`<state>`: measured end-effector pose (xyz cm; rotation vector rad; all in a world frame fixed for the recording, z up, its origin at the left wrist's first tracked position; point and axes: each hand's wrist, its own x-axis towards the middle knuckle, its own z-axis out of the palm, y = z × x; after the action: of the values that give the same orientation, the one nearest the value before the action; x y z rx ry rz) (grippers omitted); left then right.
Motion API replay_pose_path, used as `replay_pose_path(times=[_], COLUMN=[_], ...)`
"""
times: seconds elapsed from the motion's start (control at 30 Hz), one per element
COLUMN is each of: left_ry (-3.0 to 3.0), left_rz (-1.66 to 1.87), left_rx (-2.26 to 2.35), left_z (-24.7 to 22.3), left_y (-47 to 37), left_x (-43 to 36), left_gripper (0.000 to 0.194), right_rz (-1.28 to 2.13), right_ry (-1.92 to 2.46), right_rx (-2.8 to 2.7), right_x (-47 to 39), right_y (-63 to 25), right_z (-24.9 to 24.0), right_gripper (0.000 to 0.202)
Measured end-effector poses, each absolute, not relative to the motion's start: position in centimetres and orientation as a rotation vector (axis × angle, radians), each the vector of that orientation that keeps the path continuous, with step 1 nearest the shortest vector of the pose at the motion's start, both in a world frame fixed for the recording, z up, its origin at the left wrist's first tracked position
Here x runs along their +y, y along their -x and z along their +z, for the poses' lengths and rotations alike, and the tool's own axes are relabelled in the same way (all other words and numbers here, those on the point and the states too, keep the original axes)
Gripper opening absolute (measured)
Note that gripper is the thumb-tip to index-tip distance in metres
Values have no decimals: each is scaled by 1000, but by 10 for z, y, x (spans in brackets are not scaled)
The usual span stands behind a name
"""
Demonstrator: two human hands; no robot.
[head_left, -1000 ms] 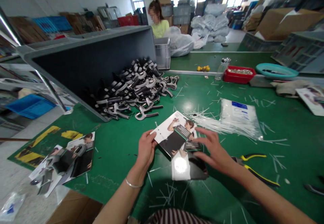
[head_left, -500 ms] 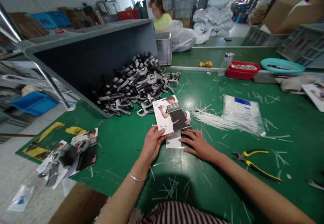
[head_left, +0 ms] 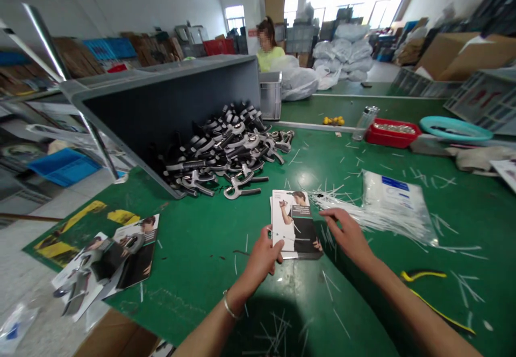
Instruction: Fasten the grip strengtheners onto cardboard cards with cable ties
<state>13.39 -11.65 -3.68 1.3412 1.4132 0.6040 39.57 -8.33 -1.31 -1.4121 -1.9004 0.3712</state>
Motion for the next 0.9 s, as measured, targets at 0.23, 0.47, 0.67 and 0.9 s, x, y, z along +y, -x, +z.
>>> replay_pose_path(times=[0.23, 0.47, 0.67, 0.9], left_ry=[-1370, -1170, -945, -1242], left_rz=[634, 773, 1064, 1172], left_rx=[1403, 1298, 1093, 962], left_z=[-35, -56, -44, -4], left_y=[-110, -102, -87, -93], left_x=[-109, -99, -96, -47], left_gripper=[61, 53, 55, 51], right_rz=[624, 923, 1784, 2089], right_ry=[1224, 1216, 756, 775], right_rx=[-2417, -2406, -1654, -857], right_x=[40, 63, 24, -41], right_y=[-232, -170, -239, -353], right_z=[18, 24, 74, 30], right_gripper=[17, 16, 29, 15])
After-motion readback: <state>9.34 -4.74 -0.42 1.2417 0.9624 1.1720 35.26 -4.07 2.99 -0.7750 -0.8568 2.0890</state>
